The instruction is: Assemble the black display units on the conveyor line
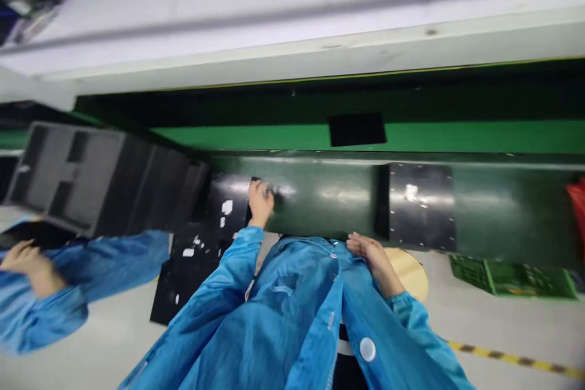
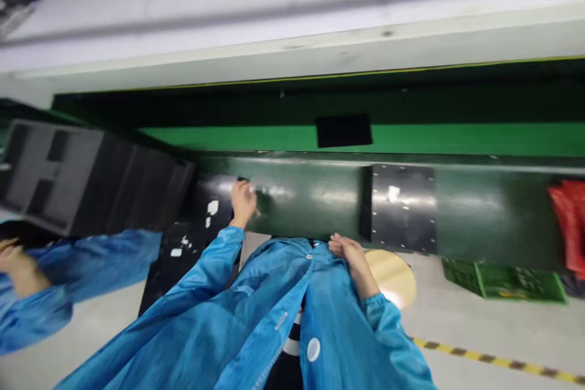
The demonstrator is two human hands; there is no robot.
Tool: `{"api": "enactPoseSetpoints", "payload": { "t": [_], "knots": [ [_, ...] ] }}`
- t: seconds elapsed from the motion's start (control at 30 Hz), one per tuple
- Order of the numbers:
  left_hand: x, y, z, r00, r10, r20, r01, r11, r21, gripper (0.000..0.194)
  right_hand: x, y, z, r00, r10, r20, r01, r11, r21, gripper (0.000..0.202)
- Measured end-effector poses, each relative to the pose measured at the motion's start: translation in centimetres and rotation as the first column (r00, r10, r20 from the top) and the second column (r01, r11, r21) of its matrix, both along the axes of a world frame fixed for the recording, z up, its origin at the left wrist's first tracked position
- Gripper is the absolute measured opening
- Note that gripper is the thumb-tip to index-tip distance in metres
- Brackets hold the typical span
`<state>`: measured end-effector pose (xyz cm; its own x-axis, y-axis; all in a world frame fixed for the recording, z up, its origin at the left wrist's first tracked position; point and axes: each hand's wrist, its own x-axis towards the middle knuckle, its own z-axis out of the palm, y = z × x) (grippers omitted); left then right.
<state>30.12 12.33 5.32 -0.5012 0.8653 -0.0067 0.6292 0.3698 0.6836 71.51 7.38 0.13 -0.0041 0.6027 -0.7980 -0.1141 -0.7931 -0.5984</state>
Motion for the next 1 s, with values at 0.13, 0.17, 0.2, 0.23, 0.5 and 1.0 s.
{"api": "enactPoseSetpoints", "payload": {
  "t": [0.13, 0.17, 0.2, 0.23, 0.5, 1.0],
  "knots": [
    [-14.5, -7.0, -0.3, 0.868, 0.455, -0.200, -0.489, 0.852, -0.184, 0.054, -14.7, 5.5, 0.5, 0.958, 0.282, -0.050, -0.281, 0.959, 0.020, 0.010],
    [-16.3, -8.0, -0.8, 0.841, 0.496, -0.218, -0.538, 0.811, -0.230, 0.061, -18.7, 6.2, 0.8, 0.929, 0.364, -0.068, -0.363, 0.931, 0.025, 0.010],
    [-17.5, -8.7, -1.4, 0.825, 0.517, -0.227, -0.563, 0.785, -0.259, 0.068, -22.6, 6.7, 1.0, 0.893, 0.442, -0.086, -0.442, 0.897, 0.030, 0.010],
    [-18.0, -9.2, -2.0, 0.822, 0.521, -0.231, -0.568, 0.778, -0.267, 0.072, -26.4, 6.8, 1.3, 0.862, 0.497, -0.103, -0.497, 0.867, 0.030, 0.010],
    [-12.9, -8.7, -3.9, 0.884, 0.422, -0.201, -0.460, 0.861, -0.216, 0.088, -39.5, 5.3, 2.3, 0.893, 0.449, -0.034, -0.443, 0.890, 0.107, 0.027],
    [1.4, -4.7, -2.7, 0.622, -0.181, 0.762, 0.139, 0.983, 0.120, 0.078, -27.7, 8.7, 8.1, 0.658, 0.381, 0.650, -0.703, 0.621, 0.347, 0.047]
  ]
}}
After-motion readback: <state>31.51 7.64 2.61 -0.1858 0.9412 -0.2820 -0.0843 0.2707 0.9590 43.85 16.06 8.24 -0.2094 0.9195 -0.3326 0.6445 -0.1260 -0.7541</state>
